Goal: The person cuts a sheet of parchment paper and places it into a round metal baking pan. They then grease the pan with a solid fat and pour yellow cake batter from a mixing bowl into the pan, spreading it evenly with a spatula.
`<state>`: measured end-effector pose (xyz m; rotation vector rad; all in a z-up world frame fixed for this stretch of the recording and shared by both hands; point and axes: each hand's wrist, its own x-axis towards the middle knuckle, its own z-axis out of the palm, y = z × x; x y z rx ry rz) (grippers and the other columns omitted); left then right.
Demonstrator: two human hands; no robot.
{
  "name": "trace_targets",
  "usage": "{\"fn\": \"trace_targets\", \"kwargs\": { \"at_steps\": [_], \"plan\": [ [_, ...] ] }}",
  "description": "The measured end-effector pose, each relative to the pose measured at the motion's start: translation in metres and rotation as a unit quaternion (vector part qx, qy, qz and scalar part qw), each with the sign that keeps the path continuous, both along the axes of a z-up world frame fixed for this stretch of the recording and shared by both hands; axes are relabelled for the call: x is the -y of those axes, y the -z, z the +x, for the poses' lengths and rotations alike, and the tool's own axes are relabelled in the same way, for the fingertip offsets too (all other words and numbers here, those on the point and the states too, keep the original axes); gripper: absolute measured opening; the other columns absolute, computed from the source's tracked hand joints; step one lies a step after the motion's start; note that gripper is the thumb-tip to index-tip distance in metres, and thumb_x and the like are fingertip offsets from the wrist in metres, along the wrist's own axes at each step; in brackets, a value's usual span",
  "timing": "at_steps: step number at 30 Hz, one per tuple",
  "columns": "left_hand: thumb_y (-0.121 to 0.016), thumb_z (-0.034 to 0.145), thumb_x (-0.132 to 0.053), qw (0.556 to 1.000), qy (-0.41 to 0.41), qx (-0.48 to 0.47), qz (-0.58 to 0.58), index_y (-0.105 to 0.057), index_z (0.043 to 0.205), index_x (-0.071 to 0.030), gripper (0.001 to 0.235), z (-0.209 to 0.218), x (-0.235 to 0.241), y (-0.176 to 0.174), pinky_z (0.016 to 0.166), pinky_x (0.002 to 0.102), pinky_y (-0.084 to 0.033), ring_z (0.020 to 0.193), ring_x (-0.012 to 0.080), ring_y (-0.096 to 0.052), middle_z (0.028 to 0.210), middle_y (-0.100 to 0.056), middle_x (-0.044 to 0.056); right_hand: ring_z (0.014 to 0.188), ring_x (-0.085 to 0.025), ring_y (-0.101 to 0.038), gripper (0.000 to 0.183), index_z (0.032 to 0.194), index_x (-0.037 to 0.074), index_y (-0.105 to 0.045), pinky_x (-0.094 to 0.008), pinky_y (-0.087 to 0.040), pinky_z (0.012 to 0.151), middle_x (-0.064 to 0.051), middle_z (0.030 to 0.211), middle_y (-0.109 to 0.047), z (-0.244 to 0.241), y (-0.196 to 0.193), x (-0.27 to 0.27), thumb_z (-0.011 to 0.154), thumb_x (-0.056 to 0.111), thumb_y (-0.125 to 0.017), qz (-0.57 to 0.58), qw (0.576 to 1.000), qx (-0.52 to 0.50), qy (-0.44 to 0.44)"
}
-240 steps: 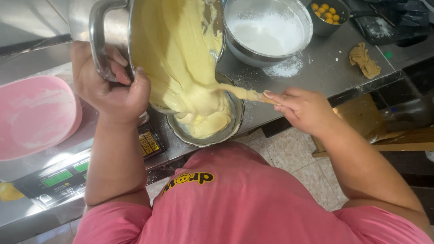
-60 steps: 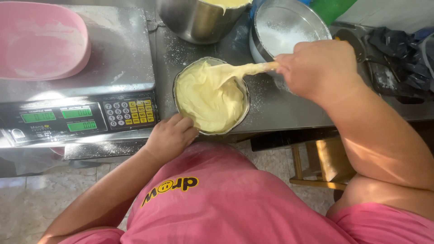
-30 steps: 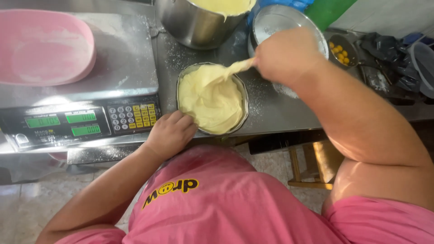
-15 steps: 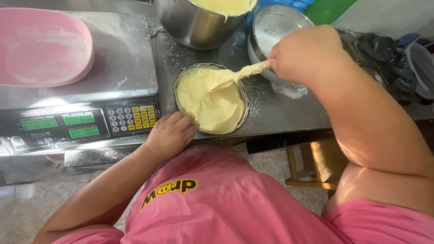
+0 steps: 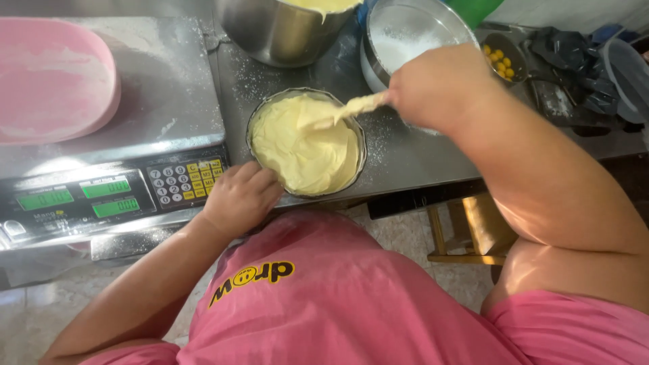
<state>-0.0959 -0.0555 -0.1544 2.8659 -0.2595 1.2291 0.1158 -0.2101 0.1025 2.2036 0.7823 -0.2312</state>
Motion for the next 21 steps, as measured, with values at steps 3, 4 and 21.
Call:
{"fn": "trace_targets", "kwargs": {
  "at_steps": [3,4,21],
  "plan": [
    [-0.064,0.099,-0.022,0.998,0.028,-0.017,-0.048,-0.059,0.079,-0.017,0.022,0.009,0.006,0.005,0.053,0.038,-0.049,0.071,0.0226,-0.053,0.08,-0.051,-0.002,0.084,-0.025,-0.069,0.036,0.1,0.026,-0.074,-0.037,-0.047,0.067,0.003,0.089,-0.074,0.003,0.002,-0.001,0.106,0.026,-0.038,-0.032,0.999,-0.007,-0.031],
    [-0.063,0.099,-0.02,0.998,0.049,-0.012,-0.039,-0.057,0.077,-0.017,0.022,0.011,0.011,0.008,0.056,0.038,-0.048,0.071,0.0231,-0.051,0.08,-0.049,-0.001,0.096,-0.027,-0.071,0.037,0.112,0.024,-0.072,-0.04,-0.052,0.072,0.003,0.102,-0.076,-0.005,-0.011,-0.004,0.105,0.021,-0.036,-0.073,0.997,-0.006,0.004],
    [-0.062,0.1,-0.014,0.999,0.04,-0.005,-0.021,-0.053,0.072,-0.017,0.03,0.001,0.012,0.007,0.06,0.037,-0.043,0.07,0.0234,-0.048,0.077,-0.046,0.0,0.085,-0.029,-0.072,0.046,0.11,0.039,-0.072,-0.041,-0.05,0.068,0.001,0.085,-0.076,0.014,0.033,0.015,0.114,0.051,-0.028,0.02,0.999,0.003,-0.029]
  ]
}}
